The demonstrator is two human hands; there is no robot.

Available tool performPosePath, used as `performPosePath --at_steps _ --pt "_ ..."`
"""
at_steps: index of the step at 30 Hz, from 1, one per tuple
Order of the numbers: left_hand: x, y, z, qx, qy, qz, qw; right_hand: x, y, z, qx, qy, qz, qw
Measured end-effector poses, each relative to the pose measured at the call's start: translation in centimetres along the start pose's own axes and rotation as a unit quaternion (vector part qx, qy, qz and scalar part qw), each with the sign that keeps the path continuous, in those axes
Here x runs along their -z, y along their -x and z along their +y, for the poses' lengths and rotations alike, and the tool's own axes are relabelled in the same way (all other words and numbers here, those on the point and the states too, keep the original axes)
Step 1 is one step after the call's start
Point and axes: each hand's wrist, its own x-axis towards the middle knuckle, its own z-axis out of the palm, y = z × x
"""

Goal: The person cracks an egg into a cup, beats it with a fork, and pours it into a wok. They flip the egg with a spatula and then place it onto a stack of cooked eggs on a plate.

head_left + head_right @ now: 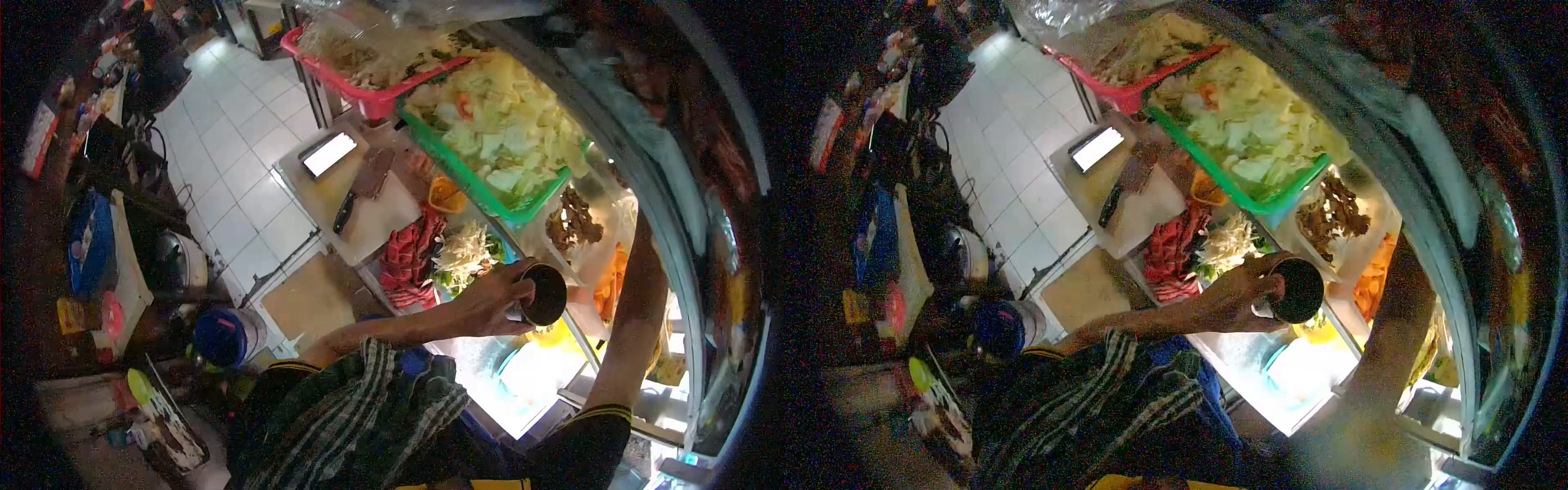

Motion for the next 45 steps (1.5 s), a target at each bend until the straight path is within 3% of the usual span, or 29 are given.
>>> performPosePath --at_steps 5,7,18,20,23,28,32,36,38,39,41,42,43,45 --pt "-0.4 0.1 -0.2 0.106 0.096 -0.056 0.988 -0.7 -1.8 0.6 -0.008 -0.011 -0.010 1.000" --pt "-0.1 0.0 -0.5 0.037 0.040 -0.023 0.998 -0.5 -2.6 0.7 -0.008 -0.017 -0.013 1.000" --pt "-0.9 0.6 -1.1 0.081 0.049 -0.037 0.995 -0.8 -2.5 2.2 -0.014 -0.046 0.002 0.999" --pt "-0.6 0.6 -1.1 0.129 0.055 -0.080 0.987 -0.6 -2.2 2.5 -0.015 -0.052 0.008 0.998" --pt "-0.2 0.4 -1.2 0.055 0.039 -0.040 0.997 -0.2 -2.0 2.7 -0.013 -0.070 0.017 0.997" --pt "0.7 0.2 -0.8 0.094 0.041 -0.093 0.990 1.2 -0.6 2.0 -0.017 -0.128 0.032 0.991" --pt "0.4 0.3 -1.4 0.054 0.051 -0.095 0.993 4.6 5.0 1.3 -0.029 -0.281 0.040 0.958" --pt "-0.1 -0.3 -0.6 0.032 0.082 -0.130 0.988 7.4 16.0 -0.5 -0.077 -0.495 -0.001 0.865" --pt "-0.6 -0.2 -0.2 0.141 0.139 -0.199 0.960 7.5 21.8 -2.1 -0.121 -0.527 -0.082 0.837" --pt "-0.9 -0.3 0.1 0.139 0.140 -0.202 0.959 7.0 24.4 -3.0 -0.131 -0.507 -0.139 0.841" --pt "-2.0 -0.3 0.8 0.066 0.119 -0.196 0.971 4.4 28.5 -3.9 -0.015 -0.282 -0.194 0.940" --pt "-3.7 0.3 0.6 -0.013 0.072 -0.152 0.986 3.0 30.5 -4.5 -0.028 -0.281 -0.187 0.941" --pt "-3.9 0.2 1.1 -0.015 0.077 -0.157 0.984 2.2 31.9 -5.4 -0.043 -0.281 -0.179 0.942" --pt "-4.2 -0.2 2.4 0.092 0.142 -0.261 0.950 4.1 32.9 -9.3 -0.186 -0.171 -0.254 0.933"
